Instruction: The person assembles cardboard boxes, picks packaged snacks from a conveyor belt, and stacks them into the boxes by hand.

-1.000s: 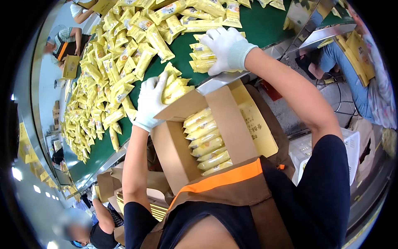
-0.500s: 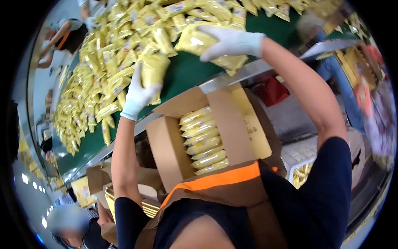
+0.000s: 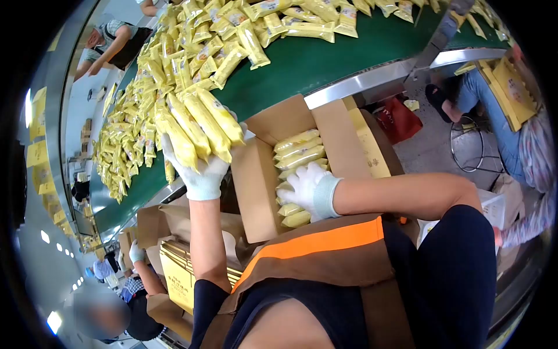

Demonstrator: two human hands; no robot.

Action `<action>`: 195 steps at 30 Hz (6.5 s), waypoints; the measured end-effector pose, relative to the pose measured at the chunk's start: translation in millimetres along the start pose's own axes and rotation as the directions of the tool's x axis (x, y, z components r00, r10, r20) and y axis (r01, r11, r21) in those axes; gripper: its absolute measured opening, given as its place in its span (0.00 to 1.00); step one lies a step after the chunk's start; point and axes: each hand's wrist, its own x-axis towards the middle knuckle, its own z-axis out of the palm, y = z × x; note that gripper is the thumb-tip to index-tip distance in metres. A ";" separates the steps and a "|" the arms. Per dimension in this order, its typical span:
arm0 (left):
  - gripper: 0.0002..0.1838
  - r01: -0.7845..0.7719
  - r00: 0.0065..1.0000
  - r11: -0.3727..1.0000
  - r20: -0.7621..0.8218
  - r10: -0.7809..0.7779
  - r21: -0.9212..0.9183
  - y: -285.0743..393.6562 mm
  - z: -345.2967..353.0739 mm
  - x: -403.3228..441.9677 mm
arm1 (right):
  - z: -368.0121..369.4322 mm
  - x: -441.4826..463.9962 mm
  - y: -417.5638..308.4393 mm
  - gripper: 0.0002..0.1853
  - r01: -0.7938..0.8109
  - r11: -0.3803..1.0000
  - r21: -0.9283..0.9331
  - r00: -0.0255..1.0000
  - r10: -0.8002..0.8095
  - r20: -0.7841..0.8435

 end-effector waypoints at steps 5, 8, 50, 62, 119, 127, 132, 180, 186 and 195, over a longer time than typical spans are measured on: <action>0.54 -0.309 0.939 -0.405 0.210 -0.271 0.860 -35.7 27.2 -4.6 | 5.4 -9.4 4.1 0.45 -0.006 1.000 0.030 0.996 0.004 0.088; 0.53 -0.388 0.920 -0.721 0.186 -0.346 0.574 -66.0 4.2 10.1 | 15.5 -17.2 9.4 0.37 0.142 0.990 0.014 0.987 -0.140 -0.074; 0.23 0.105 0.840 -0.590 0.247 0.484 0.801 56.5 -85.3 45.9 | -102.9 34.8 171.6 0.27 -0.331 0.894 0.301 0.697 0.447 -0.561; 0.34 0.246 0.865 0.529 -0.430 0.258 0.812 96.4 -139.0 25.8 | -118.2 -8.2 200.4 0.24 0.035 0.790 0.612 0.755 0.380 -0.534; 0.19 -0.069 0.995 -0.728 0.103 0.002 0.682 42.7 -110.1 -16.7 | -564.7 -89.7 37.5 0.17 -0.558 0.729 -0.397 0.136 -0.391 -0.910; 0.22 -0.076 0.964 -0.626 0.217 0.153 0.776 44.3 -130.6 -9.6 | -622.7 13.9 101.0 0.17 -0.702 0.671 -0.237 0.070 -0.266 -0.961; 0.22 -0.042 0.951 -0.692 0.241 0.194 0.721 39.1 -127.7 -1.0 | -626.4 17.7 213.8 0.22 -0.864 0.351 -0.362 0.159 -0.491 -0.856; 0.32 -0.284 0.904 0.769 -0.106 0.413 0.572 -81.6 -44.0 -83.0 | -16.4 -170.0 92.9 0.43 -0.384 0.923 -0.012 0.185 0.065 -0.981; 0.26 -0.109 0.958 0.718 -0.121 0.261 0.688 -97.8 -47.5 -93.3 | -16.7 -156.7 91.4 0.27 -0.274 0.948 -0.163 0.618 0.044 -0.785; 0.26 -0.109 0.954 0.780 -0.156 0.257 0.617 -102.8 -31.8 -98.6 | -9.7 -152.5 78.3 0.07 -0.287 0.958 0.012 0.419 0.137 -0.898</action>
